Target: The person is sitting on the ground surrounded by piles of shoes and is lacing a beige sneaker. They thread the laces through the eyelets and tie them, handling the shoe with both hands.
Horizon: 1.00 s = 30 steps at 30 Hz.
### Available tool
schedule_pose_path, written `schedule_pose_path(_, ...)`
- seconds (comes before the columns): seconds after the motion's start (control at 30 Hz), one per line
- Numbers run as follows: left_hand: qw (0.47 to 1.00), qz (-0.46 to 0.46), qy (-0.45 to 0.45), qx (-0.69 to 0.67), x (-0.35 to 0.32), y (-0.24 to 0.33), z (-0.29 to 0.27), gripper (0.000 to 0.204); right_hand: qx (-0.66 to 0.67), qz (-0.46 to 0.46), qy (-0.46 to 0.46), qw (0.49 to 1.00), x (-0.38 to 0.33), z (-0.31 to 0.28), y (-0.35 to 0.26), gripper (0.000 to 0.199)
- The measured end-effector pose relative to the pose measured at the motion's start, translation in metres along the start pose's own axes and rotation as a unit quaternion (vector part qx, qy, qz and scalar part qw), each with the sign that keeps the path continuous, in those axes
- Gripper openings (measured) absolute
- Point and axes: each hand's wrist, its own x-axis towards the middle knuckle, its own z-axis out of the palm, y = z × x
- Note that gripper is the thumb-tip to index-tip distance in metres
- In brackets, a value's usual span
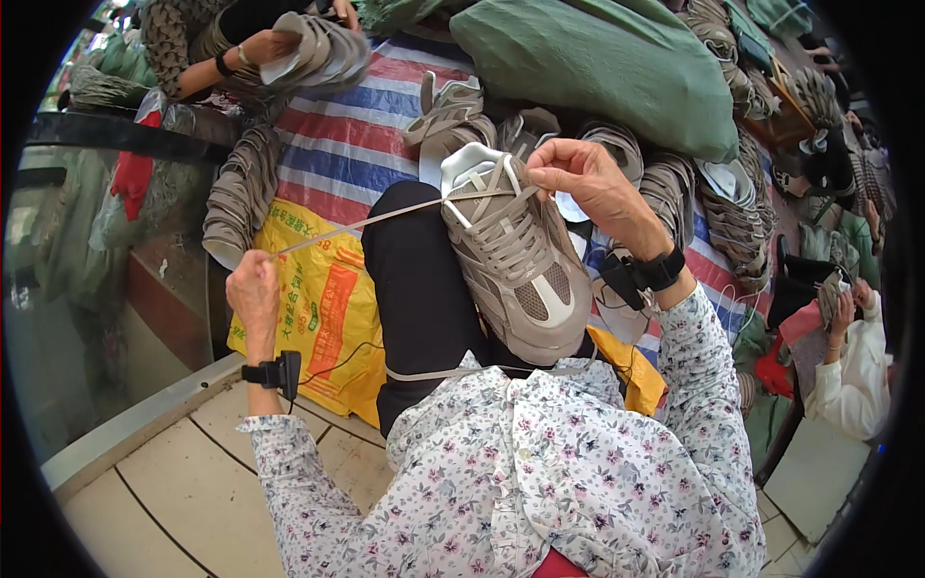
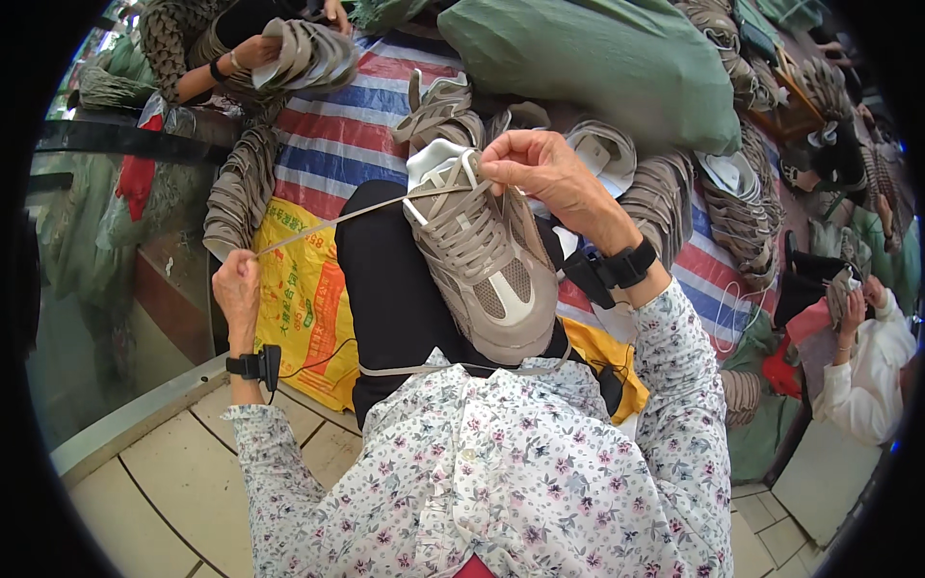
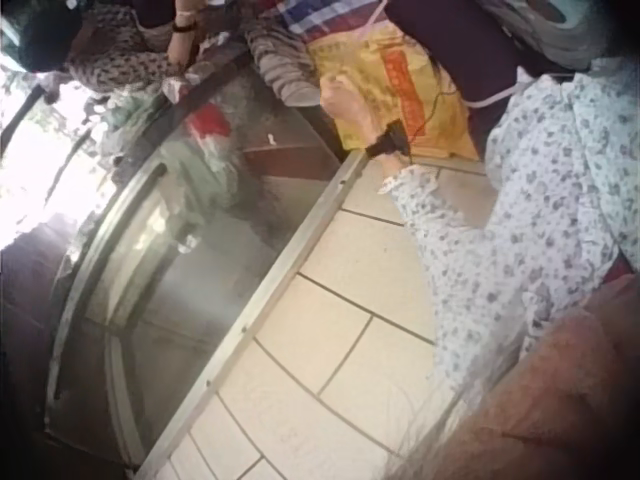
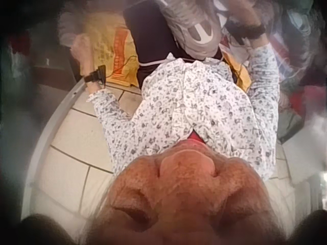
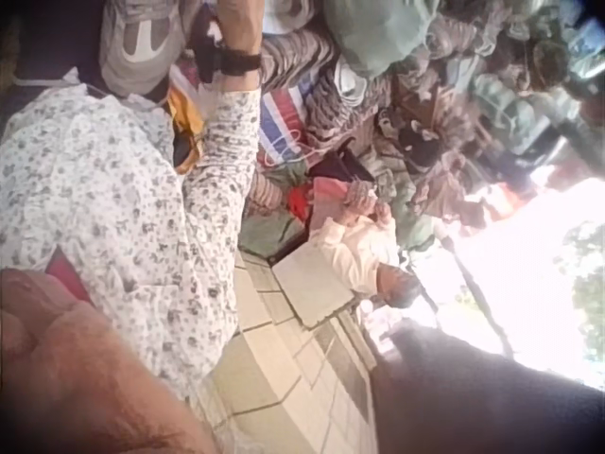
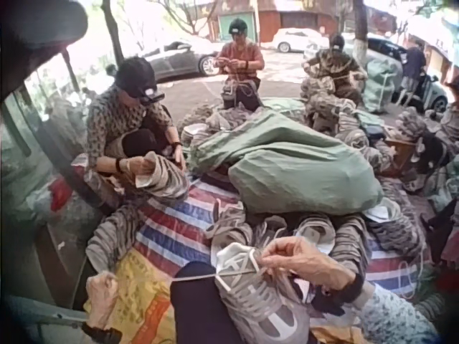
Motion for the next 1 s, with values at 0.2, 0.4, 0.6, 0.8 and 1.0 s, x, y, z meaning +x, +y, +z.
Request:
schedule_pose_path(0.2, 0.998, -0.036, 0.042, 0.032, -0.014, -0.034, -0.015, 0.012, -0.077, -0.025, 0.012, 0.997, -0.004, 0.003, -0.005, 0.021)
schedule_pose_path(0.4, 0.996, -0.032, 0.076, 0.043, -0.005, -0.050, -0.034, 0.011, -0.120, -0.048, 0.022, 0.991, -0.015, -0.005, -0.016, 0.018)
schedule_pose_path(0.6, 0.992, -0.015, 0.124, 0.012, 0.013, -0.034, -0.055, 0.010, -0.306, -0.179, 0.026, 0.935, -0.017, 0.016, 0.001, 0.019)
schedule_pose_path(0.8, 0.989, -0.014, 0.142, -0.039, 0.012, -0.015, -0.069, 0.010, -0.468, -0.331, 0.038, 0.819, -0.008, 0.035, 0.011, 0.012)
schedule_pose_path(1.0, 0.989, -0.020, 0.115, -0.091, 0.007, 0.003, -0.067, 0.008, -0.397, -0.291, 0.010, 0.871, -0.014, 0.034, 0.009, 0.008)
